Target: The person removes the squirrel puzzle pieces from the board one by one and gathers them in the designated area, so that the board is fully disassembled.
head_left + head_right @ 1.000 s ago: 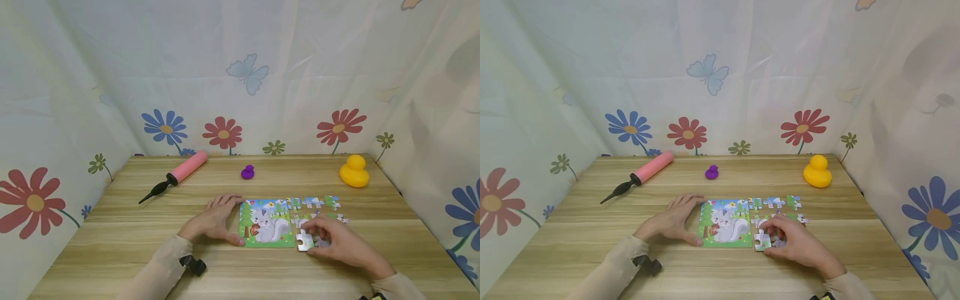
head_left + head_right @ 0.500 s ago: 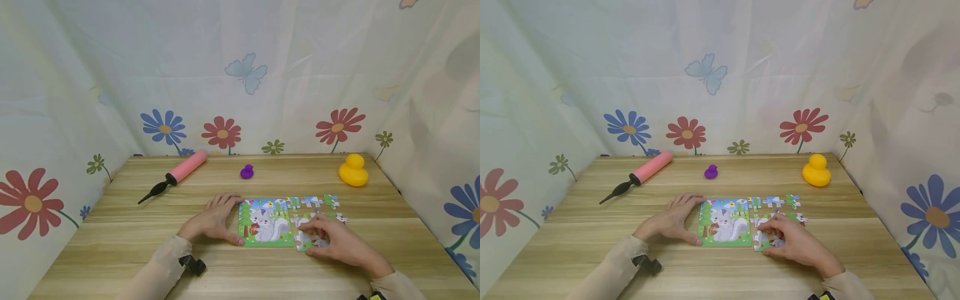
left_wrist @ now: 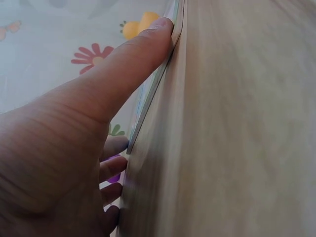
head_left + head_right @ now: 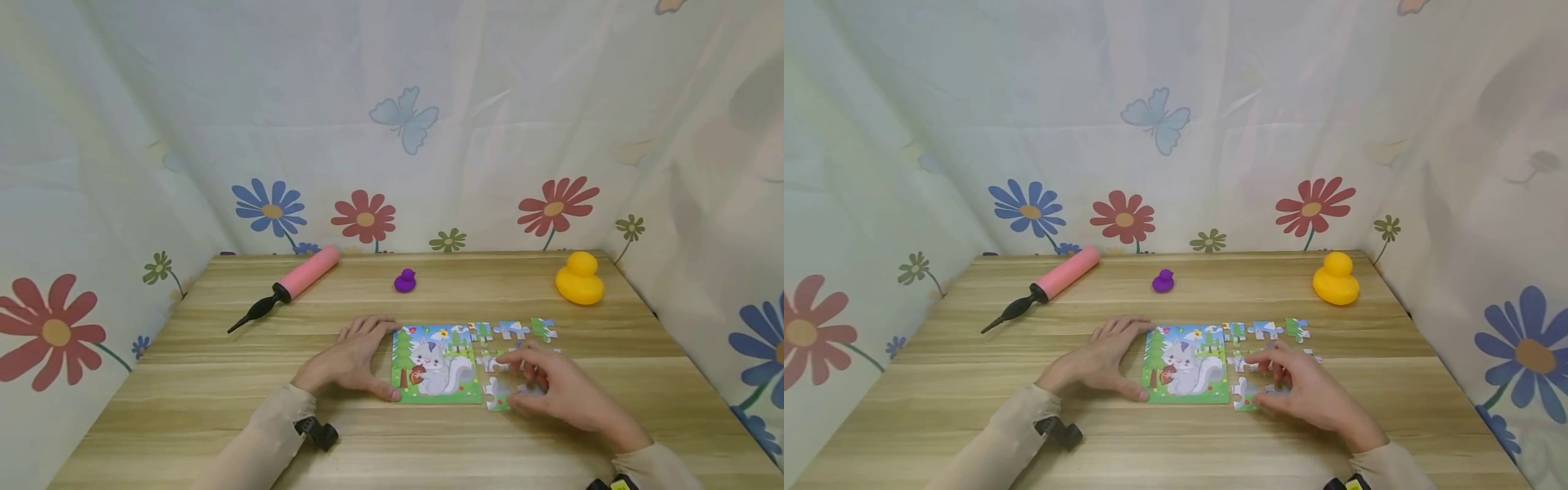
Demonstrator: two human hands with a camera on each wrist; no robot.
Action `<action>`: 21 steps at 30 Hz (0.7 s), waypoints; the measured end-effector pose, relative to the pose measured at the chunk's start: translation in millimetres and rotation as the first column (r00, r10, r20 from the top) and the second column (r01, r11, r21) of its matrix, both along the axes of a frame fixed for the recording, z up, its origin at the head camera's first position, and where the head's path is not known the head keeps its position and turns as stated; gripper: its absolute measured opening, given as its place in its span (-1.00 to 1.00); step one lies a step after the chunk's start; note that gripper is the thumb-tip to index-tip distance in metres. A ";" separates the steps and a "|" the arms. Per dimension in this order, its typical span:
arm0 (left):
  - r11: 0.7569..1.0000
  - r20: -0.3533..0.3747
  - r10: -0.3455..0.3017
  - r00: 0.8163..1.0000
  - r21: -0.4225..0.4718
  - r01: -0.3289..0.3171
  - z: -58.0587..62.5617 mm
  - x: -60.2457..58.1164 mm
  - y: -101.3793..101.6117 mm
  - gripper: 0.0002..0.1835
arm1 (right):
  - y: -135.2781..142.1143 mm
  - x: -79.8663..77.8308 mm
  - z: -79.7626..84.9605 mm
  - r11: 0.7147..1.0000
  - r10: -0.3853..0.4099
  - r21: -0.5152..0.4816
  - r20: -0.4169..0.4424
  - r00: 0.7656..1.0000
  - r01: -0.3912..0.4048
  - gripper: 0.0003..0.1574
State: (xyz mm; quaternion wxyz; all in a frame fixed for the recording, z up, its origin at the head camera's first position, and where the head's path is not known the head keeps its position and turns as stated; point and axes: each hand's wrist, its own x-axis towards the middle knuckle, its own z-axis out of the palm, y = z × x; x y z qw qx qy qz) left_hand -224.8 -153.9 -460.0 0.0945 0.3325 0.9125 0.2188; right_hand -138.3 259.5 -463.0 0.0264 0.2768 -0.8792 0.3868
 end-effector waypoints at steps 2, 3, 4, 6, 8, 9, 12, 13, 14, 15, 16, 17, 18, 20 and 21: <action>1.000 0.001 -0.003 1.000 -0.001 0.003 0.5 -0.3 0.3 0.42 | 0.9 -0.7 1.6 1.000 -0.017 -0.009 -0.006 1.000 0.017 -0.38; 1.000 0.001 -0.004 1.000 -0.002 0.004 0.3 -0.9 0.1 0.42 | 1.1 -1.0 2.3 1.000 -0.029 -0.009 -0.004 1.000 0.029 -0.38; 1.000 0.002 -0.005 1.000 -0.003 0.005 0.5 -0.9 -0.1 0.42 | 1.3 -1.1 3.0 0.999 -0.040 -0.008 -0.002 0.999 0.040 -0.37; 1.000 0.004 -0.009 1.000 -0.003 0.009 0.5 -1.3 -0.6 0.41 | 1.6 -1.4 4.3 0.998 -0.058 -0.004 -0.003 0.998 0.058 -0.37; 1.000 0.008 -0.011 1.000 -0.004 0.011 0.5 -1.1 -1.5 0.41 | 1.7 -1.5 5.6 0.998 -0.071 0.001 -0.008 0.997 0.071 -0.35; 1.000 0.010 -0.012 1.000 -0.004 0.012 0.1 -1.2 -1.8 0.41 | 1.8 -1.5 6.4 0.997 -0.076 0.003 -0.009 0.997 0.077 -0.34; 1.000 0.017 -0.012 1.000 -0.004 0.012 -0.1 -0.7 -2.6 0.42 | 2.7 -1.7 8.7 0.996 -0.088 0.007 0.001 0.996 0.088 -0.32; 1.000 0.018 -0.011 1.000 -0.002 0.011 -0.3 -0.6 -2.7 0.42 | 3.0 -1.6 9.3 0.996 -0.091 0.007 0.006 0.996 0.091 -0.32; 1.000 0.019 -0.009 1.000 0.001 0.009 -0.5 -0.5 -2.8 0.42 | 3.4 -1.5 9.9 0.995 -0.096 0.008 0.012 0.995 0.096 -0.32; 1.000 0.019 -0.006 1.000 0.007 0.006 -0.6 -0.5 -2.6 0.42 | 3.7 -1.2 10.4 0.995 -0.100 0.008 0.019 0.995 0.100 -0.32; 1.000 0.018 -0.003 1.000 0.012 0.002 -0.6 -0.5 -2.5 0.43 | 3.8 -0.8 10.9 0.994 -0.106 0.010 0.022 0.994 0.106 -0.32; 1.000 0.015 0.003 1.000 0.021 -0.003 -0.8 -0.6 -2.2 0.43 | 3.8 -0.2 11.3 0.993 -0.117 0.011 0.022 0.993 0.116 -0.33; 0.999 0.013 0.009 1.000 0.035 -0.009 -0.8 -0.5 -1.8 0.44 | 3.7 0.4 11.8 0.992 -0.127 0.011 0.014 0.992 0.127 -0.35; 0.997 -0.014 0.023 1.000 0.074 -0.021 -0.8 -0.8 -0.2 0.45 | 2.7 1.4 12.9 0.988 -0.155 0.018 -0.015 0.988 0.155 -0.35; 0.995 -0.034 0.033 0.999 0.099 -0.030 -0.1 -0.8 1.2 0.45 | 1.8 1.3 13.6 0.986 -0.166 0.020 -0.047 0.985 0.167 -0.33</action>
